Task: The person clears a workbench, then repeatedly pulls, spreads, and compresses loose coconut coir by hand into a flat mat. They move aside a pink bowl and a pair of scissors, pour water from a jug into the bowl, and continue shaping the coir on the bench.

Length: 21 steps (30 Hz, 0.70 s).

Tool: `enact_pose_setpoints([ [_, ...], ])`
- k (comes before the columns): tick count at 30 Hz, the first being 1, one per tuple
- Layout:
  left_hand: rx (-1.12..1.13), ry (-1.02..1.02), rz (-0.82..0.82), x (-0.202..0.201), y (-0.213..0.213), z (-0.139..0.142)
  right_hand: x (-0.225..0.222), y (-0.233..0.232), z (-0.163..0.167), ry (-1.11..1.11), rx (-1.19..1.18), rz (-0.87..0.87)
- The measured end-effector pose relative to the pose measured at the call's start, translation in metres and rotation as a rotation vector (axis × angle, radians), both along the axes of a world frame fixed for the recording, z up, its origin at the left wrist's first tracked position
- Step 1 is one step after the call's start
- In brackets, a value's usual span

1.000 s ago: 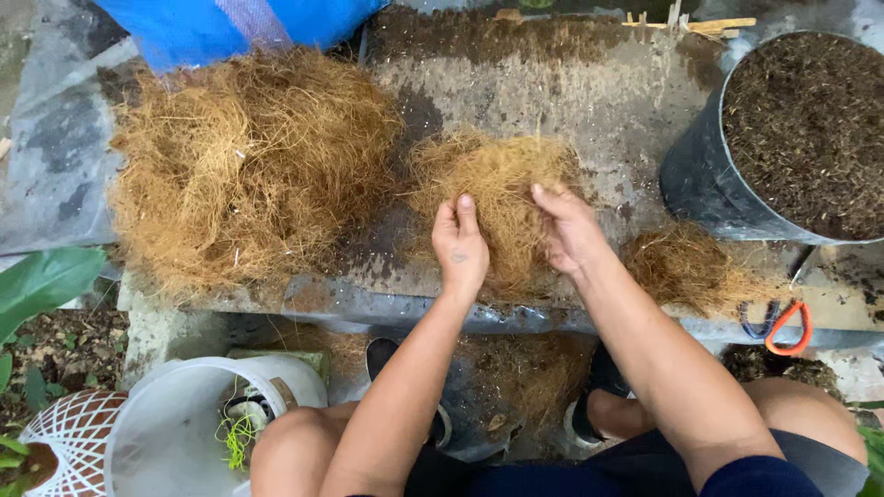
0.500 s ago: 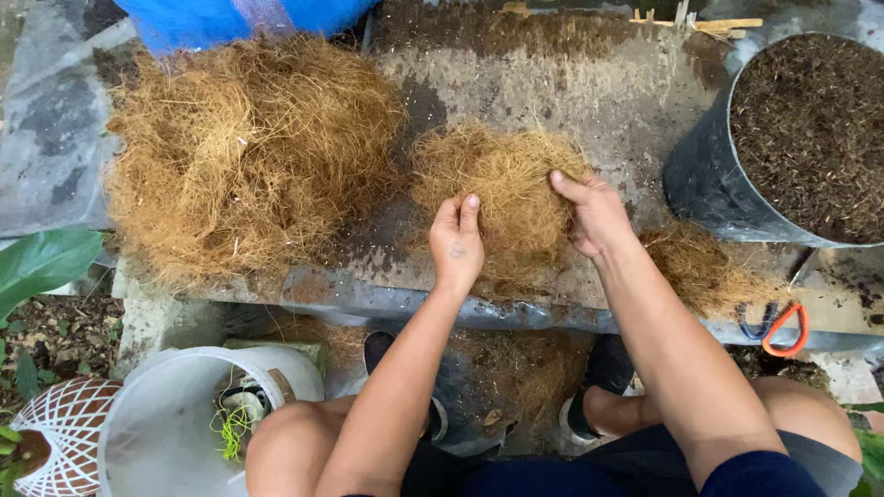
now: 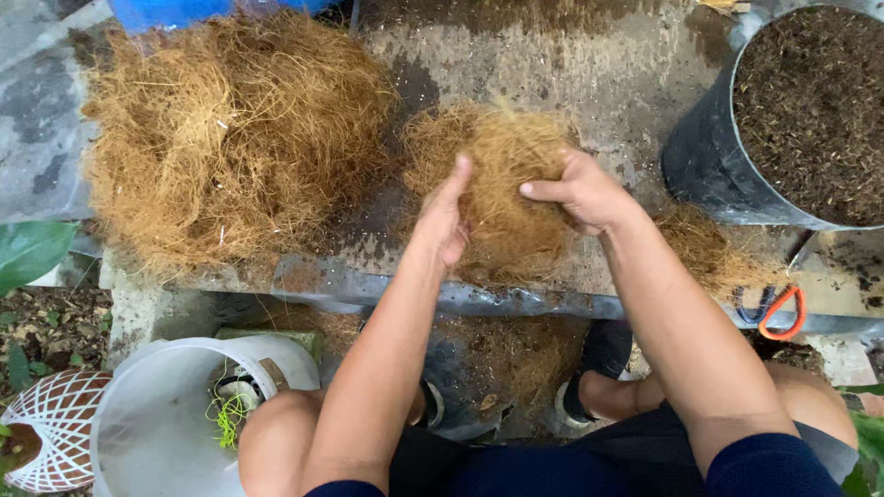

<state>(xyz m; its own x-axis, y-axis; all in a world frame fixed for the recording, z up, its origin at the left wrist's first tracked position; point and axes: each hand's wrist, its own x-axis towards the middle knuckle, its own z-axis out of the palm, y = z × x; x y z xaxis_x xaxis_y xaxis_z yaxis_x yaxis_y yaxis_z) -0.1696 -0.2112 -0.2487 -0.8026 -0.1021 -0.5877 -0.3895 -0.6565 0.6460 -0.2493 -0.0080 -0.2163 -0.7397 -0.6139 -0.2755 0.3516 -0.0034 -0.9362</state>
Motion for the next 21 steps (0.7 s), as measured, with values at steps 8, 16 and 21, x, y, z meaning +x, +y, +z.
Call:
enact_pose_setpoints([
  [8, -0.451, 0.429, 0.182, -0.002, 0.001, -0.022, -0.006, 0.003, 0.001, -0.120, 0.059, -0.093],
  [16, -1.423, 0.068, -0.369, -0.003, 0.004, -0.029, -0.021, 0.041, 0.083, 0.010, 0.317, -0.424],
  [21, -1.914, -0.068, -0.814, -0.033, 0.022, -0.069, -0.034, 0.092, 0.113, 0.216, 0.415, -0.443],
])
